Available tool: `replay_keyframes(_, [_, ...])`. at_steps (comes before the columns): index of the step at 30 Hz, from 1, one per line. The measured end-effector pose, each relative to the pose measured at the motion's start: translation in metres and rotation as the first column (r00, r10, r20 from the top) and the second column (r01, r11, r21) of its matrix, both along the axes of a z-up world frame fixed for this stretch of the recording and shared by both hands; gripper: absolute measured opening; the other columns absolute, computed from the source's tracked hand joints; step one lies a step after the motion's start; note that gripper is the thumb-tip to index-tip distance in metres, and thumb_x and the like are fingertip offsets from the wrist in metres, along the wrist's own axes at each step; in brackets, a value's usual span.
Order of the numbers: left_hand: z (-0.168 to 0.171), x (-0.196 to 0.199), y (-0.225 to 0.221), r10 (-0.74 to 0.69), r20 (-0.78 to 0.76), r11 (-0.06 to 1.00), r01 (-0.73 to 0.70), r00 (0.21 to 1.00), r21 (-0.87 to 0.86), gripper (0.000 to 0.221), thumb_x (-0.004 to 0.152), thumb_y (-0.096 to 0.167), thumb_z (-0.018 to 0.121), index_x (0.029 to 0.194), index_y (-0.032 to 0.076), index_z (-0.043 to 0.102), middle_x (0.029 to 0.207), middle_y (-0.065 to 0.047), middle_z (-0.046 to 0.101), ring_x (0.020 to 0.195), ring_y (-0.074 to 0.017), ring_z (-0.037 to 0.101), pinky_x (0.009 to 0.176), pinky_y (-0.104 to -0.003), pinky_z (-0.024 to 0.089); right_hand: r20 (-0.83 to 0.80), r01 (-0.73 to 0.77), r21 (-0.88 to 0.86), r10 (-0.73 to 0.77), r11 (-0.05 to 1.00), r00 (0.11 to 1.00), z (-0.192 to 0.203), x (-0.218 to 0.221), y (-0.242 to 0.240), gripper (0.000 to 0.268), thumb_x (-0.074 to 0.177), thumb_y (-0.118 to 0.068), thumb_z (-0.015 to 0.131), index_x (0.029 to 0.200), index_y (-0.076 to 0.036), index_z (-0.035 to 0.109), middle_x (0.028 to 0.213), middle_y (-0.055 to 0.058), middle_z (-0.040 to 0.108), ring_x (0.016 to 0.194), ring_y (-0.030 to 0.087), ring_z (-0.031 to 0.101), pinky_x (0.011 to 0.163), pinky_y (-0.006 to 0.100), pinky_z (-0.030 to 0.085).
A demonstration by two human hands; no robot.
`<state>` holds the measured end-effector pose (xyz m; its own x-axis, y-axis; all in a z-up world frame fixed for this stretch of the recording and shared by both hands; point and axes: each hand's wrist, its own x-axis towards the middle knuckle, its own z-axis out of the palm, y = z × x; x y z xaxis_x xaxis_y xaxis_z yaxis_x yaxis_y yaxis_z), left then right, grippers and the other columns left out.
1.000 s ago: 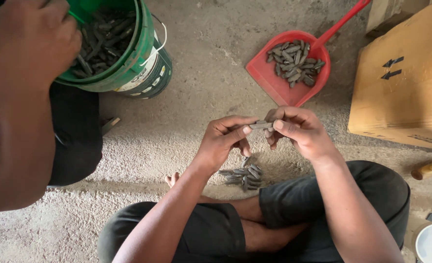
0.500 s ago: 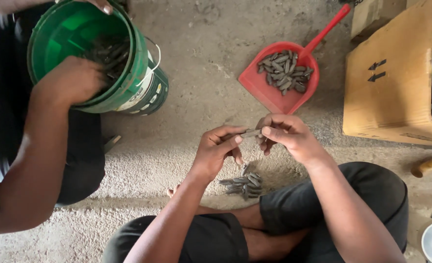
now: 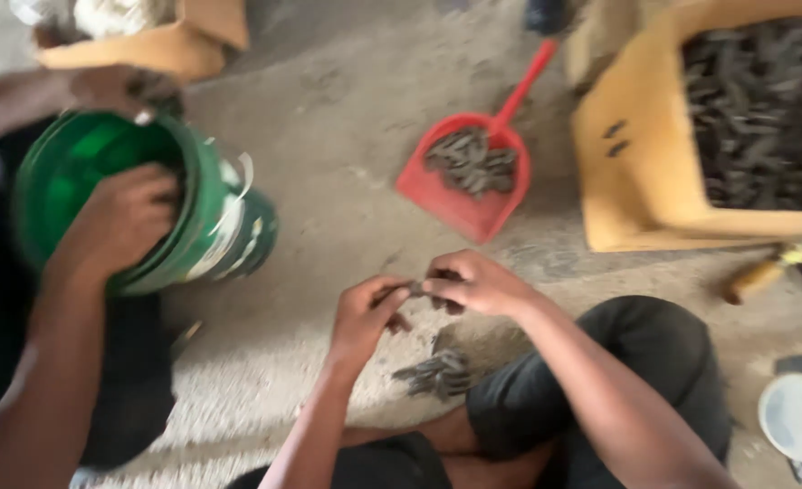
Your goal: Sorting and inspecting automotive wheel weights on the floor.
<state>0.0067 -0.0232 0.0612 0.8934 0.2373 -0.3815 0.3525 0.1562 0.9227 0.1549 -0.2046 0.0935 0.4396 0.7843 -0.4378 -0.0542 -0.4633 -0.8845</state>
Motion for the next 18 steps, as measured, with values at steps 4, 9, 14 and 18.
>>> replay_keyframes(4, [-0.003,0.005,-0.006,-0.043,0.019,0.998,0.042,0.999,0.044,0.030,0.096,0.019,0.064,0.118,0.001,0.073,0.101,-0.008,0.080,0.064,-0.0129,0.069,0.059,-0.026,0.055,-0.176,0.192,0.358,-0.136,0.914,0.975,0.003,0.023,-0.032,0.027,0.099,-0.028,0.070,0.092,-0.002,0.068,0.077,0.005,0.070,0.068,0.016,0.067,0.065,0.032,0.054])
replay_keyframes(9, [-0.043,0.000,0.013,0.011,-0.104,0.998,-0.004,0.994,0.066,0.036,0.097,0.023,0.060,0.122,-0.001,0.071,0.107,-0.013,0.082,0.064,-0.0171,0.072,0.056,-0.028,0.053,-0.694,0.632,0.719,0.255,0.289,0.673,0.065,0.049,-0.059,0.039,0.090,-0.044,0.065,0.099,-0.007,0.070,0.074,0.007,0.066,0.055,0.015,0.061,0.055,0.033,0.058])
replay_keyframes(14, [-0.070,0.007,0.014,-0.051,-0.156,0.996,0.060,0.986,0.059,0.039,0.097,0.025,0.059,0.126,0.001,0.069,0.110,-0.015,0.082,0.064,-0.0189,0.074,0.055,-0.031,0.053,-0.603,0.642,0.616,-0.251,0.456,0.757,-0.047,0.068,-0.054,0.034,0.104,-0.037,0.062,0.099,-0.004,0.069,0.075,0.003,0.064,0.060,0.014,0.058,0.055,0.033,0.052])
replay_keyframes(18, [-0.055,0.007,0.009,-0.034,-0.264,0.992,0.065,0.964,0.110,0.040,0.097,0.025,0.059,0.129,0.003,0.068,0.112,-0.014,0.082,0.067,-0.0192,0.076,0.057,-0.032,0.056,0.048,0.632,0.252,-0.662,0.733,0.748,-0.054,0.064,-0.033,0.027,0.098,-0.032,0.065,0.099,-0.005,0.071,0.077,0.007,0.067,0.069,0.020,0.065,0.062,0.039,0.051])
